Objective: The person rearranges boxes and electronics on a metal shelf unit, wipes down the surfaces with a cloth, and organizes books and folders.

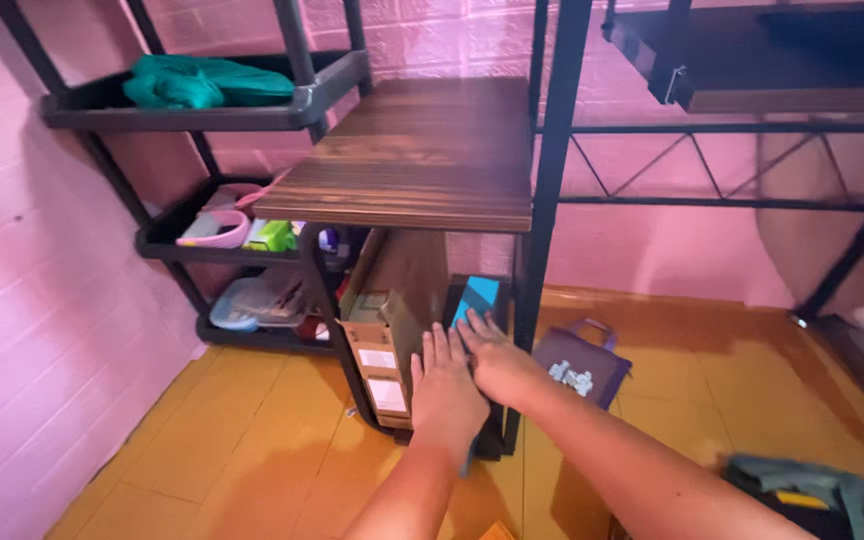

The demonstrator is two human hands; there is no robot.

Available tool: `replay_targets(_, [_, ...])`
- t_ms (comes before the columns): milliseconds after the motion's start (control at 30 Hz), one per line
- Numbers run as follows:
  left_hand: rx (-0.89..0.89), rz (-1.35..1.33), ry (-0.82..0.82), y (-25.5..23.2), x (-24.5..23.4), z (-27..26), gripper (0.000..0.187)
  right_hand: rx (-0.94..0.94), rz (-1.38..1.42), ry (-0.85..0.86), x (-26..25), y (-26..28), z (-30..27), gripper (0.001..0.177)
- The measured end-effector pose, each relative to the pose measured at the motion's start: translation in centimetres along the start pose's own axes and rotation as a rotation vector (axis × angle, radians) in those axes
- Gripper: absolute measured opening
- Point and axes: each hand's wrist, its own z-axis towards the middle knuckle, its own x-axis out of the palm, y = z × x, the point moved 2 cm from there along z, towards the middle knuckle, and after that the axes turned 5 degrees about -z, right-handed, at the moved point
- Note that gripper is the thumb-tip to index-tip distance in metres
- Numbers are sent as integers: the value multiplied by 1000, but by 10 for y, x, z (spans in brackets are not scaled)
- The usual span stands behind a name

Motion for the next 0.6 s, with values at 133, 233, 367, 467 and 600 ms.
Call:
replay_targets(133, [13,-110,-40,-1,11,5,83,-76,4,-1,-13,-2,20,66])
replay_targets(233, [48,-115,-99,5,20,20,85,-282,-521,218,-29,13,25,77])
replay_targets(367, [-41,-40,84,-3,15,40,108,-176,-546,476,-35,14,38,99])
replay_targets(467, [-106,-69,94,-13,8,36,98,-245,-495,373,-14,-9,45,89])
replay_targets(600, [-554,-494,-58,-13,6,23,50,-266,-457,345,11,-20,56,78])
